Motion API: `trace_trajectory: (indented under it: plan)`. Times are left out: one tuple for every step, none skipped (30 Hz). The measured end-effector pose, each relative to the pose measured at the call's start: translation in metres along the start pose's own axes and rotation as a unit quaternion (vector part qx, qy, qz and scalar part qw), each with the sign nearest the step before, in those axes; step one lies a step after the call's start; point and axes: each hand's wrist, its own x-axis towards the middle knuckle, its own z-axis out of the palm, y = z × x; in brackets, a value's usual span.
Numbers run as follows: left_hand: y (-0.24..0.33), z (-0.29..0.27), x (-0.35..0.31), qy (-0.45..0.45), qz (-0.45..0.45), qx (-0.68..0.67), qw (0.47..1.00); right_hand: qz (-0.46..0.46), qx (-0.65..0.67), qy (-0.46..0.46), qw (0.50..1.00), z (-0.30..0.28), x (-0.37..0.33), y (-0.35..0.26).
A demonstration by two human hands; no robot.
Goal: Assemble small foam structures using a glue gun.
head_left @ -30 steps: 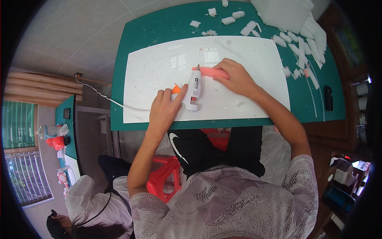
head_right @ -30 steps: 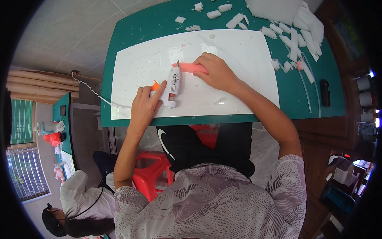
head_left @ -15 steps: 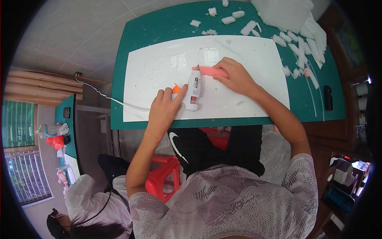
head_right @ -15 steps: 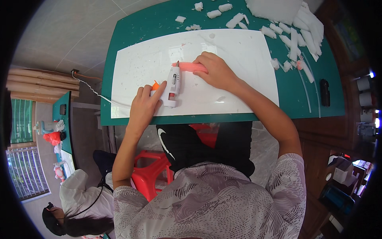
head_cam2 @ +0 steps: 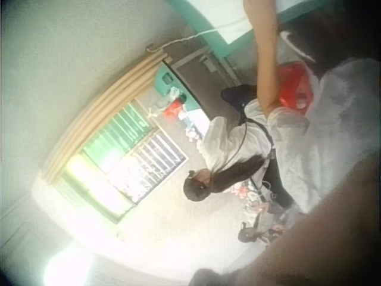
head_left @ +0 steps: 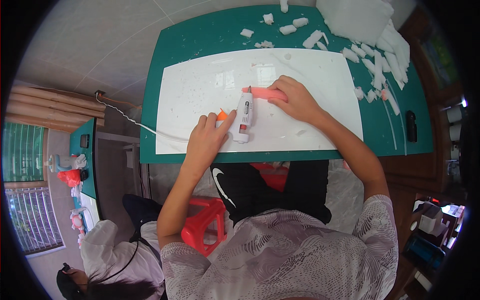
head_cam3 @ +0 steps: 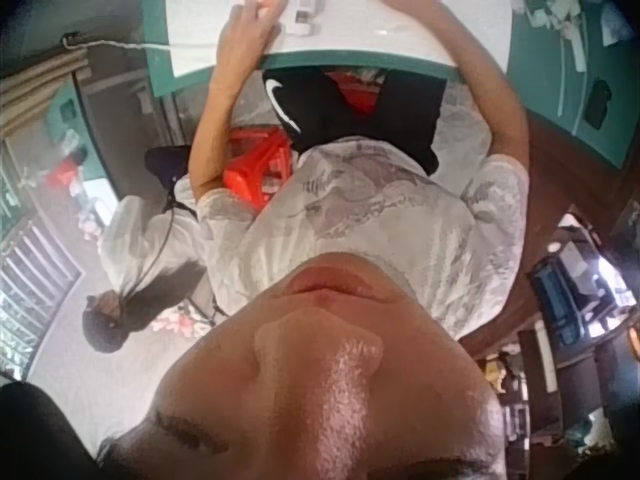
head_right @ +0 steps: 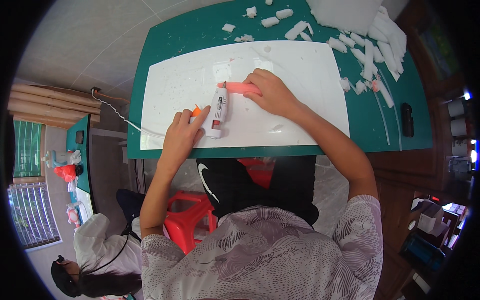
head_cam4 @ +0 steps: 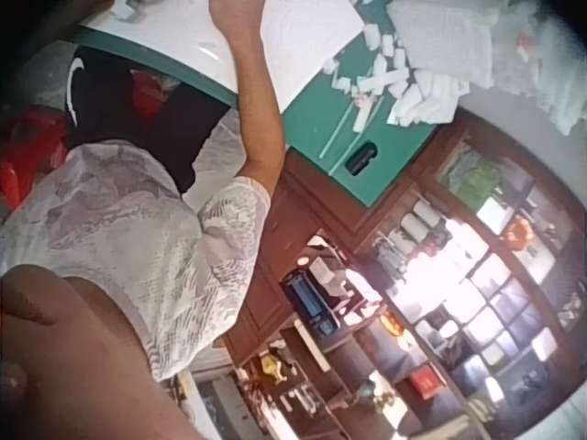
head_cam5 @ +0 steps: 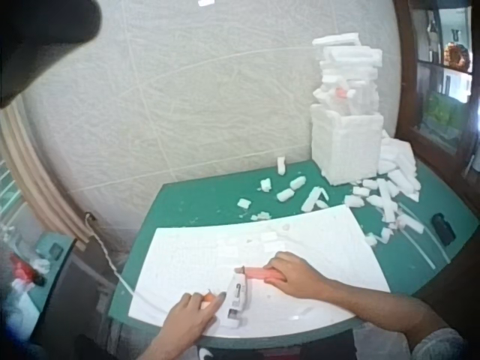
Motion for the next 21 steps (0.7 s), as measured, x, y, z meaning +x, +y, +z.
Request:
trace_trajectory:
  plan:
    - [0.0003,-0.0006,-0.0007,-0.006,-0.003,-0.013,1.0,-0.003,0.003,0.004,1.0,0.001,-0.0007,-0.0001]
    - [0.0009,-0.0006,-0.0003,-0.004,-0.002,-0.012,1.0,-0.004,0.001,0.005,1.0,0.0009,-0.0008,0.0]
    - [0.0015,-0.0002,0.0003,-0.009,-0.006,-0.008,1.0,0.003,0.005,0.003,1.0,0.0008,-0.0006,0.0001]
    - [0.0018,-0.0004,-0.0002,-0.015,-0.01,-0.004,1.0,0.009,0.01,0.0,1.0,0.001,-0.0004,-0.0006]
    - [0.0015,-0.0004,-0.0008,-0.015,-0.01,-0.003,1.0,0.009,0.01,0.001,1.0,0.0009,0.0,-0.0012]
    - [0.0011,0.0,-0.0014,-0.014,-0.008,-0.002,1.0,0.012,0.011,-0.001,1.0,0.0009,0.0003,-0.0017]
    - [0.001,0.0004,-0.0008,-0.012,-0.007,-0.001,1.0,0.014,0.011,-0.003,1.0,0.0003,0.0007,-0.0012]
    - [0.0017,0.0001,-0.0001,-0.012,-0.006,-0.001,1.0,0.014,0.01,-0.003,1.0,0.0001,0.0004,-0.0001]
    - [0.0029,-0.0003,0.0006,-0.02,-0.009,-0.001,1.0,0.015,0.012,-0.003,1.0,0.0005,-0.0003,0.0014]
    - [0.0035,-0.0011,0.0008,-0.028,-0.012,-0.001,1.0,0.015,0.013,-0.004,1.0,0.0002,0.0,0.0015]
    - [0.0028,-0.0006,0.0004,-0.026,-0.012,-0.001,1.0,0.014,0.012,-0.004,1.0,0.0,0.0002,0.0011]
    - [0.0014,0.0009,-0.0005,-0.023,-0.006,0.011,1.0,0.014,0.012,-0.004,1.0,-0.0002,0.0004,0.0002]
    - [0.0007,0.0022,-0.0011,-0.02,0.0,0.024,1.0,0.013,0.014,-0.004,1.0,-0.0002,0.0004,-0.0001]
    - [0.0004,0.0029,-0.0015,-0.02,0.0,0.024,1.0,0.013,0.014,-0.003,1.0,-0.0001,0.0008,-0.0002]
    - [0.0002,0.0034,-0.0021,-0.019,0.0,0.026,0.999,0.015,0.016,-0.004,1.0,0.0001,0.0013,-0.0004]
    - [0.0002,0.004,-0.0021,-0.019,0.001,0.028,0.999,0.018,0.017,-0.004,1.0,0.0002,0.0012,-0.0002]
    - [0.0008,0.0039,-0.0018,-0.019,0.001,0.028,0.999,0.018,0.017,-0.004,1.0,-0.0001,0.0008,0.0001]
    - [0.0017,0.0036,-0.0015,-0.022,0.0,0.026,0.999,0.018,0.016,-0.004,1.0,-0.0005,0.0005,0.0005]
    - [0.0023,0.0034,-0.0015,-0.026,-0.002,0.023,0.999,0.019,0.016,-0.004,1.0,-0.0004,0.0,0.0004]
    - [0.0026,0.0033,-0.0015,-0.026,-0.001,0.023,0.999,0.019,0.016,-0.004,1.0,-0.0006,0.0002,0.0003]
    - [0.003,0.0031,-0.0013,-0.028,-0.003,0.022,0.999,0.022,0.014,-0.007,1.0,-0.0009,0.0007,0.0]
